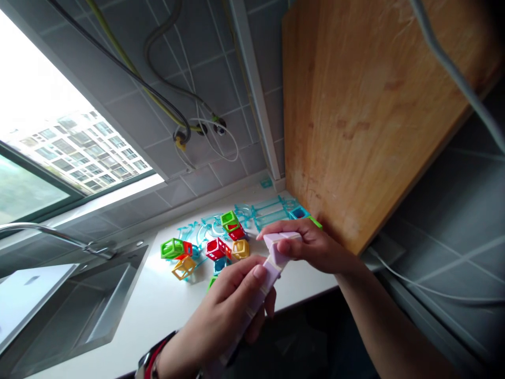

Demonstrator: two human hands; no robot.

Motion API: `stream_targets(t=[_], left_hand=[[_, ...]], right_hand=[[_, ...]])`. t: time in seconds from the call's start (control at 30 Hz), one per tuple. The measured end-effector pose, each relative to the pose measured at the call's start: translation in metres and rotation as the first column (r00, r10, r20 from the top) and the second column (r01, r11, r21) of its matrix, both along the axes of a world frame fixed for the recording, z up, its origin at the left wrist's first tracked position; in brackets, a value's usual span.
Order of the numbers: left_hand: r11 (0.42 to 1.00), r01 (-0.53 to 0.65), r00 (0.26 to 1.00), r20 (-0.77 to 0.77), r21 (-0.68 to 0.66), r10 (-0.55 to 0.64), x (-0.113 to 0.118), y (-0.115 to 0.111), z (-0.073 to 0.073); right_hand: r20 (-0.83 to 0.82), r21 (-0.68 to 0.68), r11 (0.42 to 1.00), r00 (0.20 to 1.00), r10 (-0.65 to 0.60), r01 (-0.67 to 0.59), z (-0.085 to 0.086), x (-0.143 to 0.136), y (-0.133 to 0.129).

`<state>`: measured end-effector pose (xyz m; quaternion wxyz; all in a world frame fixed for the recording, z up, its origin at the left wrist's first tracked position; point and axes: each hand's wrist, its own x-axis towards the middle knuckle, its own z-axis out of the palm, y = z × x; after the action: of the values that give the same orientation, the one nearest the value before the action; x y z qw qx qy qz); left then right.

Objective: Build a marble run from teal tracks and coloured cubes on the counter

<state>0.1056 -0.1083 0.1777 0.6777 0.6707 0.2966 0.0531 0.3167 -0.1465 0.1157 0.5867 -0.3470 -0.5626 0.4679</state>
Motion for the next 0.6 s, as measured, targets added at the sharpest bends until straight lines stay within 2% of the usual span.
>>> stream_targets(t=[0.07,0.13,0.3,0.47,0.5,0.53,0.57,0.6], left_hand=[[0.982,0.098,0.995,0.015,-0.160,-0.097,-0.005,0.013,-0.007],[0.947,0.151,0.989,0.036,-0.284,-0.147,-0.011,0.025,-0.015],[0.820,0.226,0.970,0.199,-0.526,-0.140,-0.019,0.034,-0.041],[0.670,0.331,0.928,0.357,-0.664,-0.105,-0.021,0.028,-0.067],[0.654,0.331,0.927,0.364,-0.680,-0.091,-0.022,0.027,-0.070],[0.671,0.310,0.932,0.353,-0.673,-0.076,-0.022,0.027,-0.071],[0.724,0.261,0.946,0.319,-0.638,-0.059,-0.023,0.027,-0.070],[0.804,0.179,0.963,0.269,-0.567,-0.025,-0.024,0.027,-0.068]], right_hand=[[0.017,-0.037,0.985,0.985,0.171,-0.170,-0.002,0.004,0.002],[-0.018,-0.075,0.958,0.961,0.276,-0.277,-0.008,0.005,0.006],[-0.158,-0.157,0.912,0.921,0.356,-0.380,-0.020,-0.008,0.016],[-0.257,-0.192,0.861,0.871,0.418,-0.470,-0.023,-0.019,0.018],[-0.275,-0.191,0.858,0.865,0.419,-0.477,-0.023,-0.020,0.019],[-0.291,-0.189,0.856,0.860,0.419,-0.481,-0.023,-0.021,0.020],[-0.305,-0.189,0.857,0.858,0.413,-0.479,-0.023,-0.021,0.021],[-0.317,-0.191,0.865,0.863,0.393,-0.464,-0.023,-0.021,0.021]])
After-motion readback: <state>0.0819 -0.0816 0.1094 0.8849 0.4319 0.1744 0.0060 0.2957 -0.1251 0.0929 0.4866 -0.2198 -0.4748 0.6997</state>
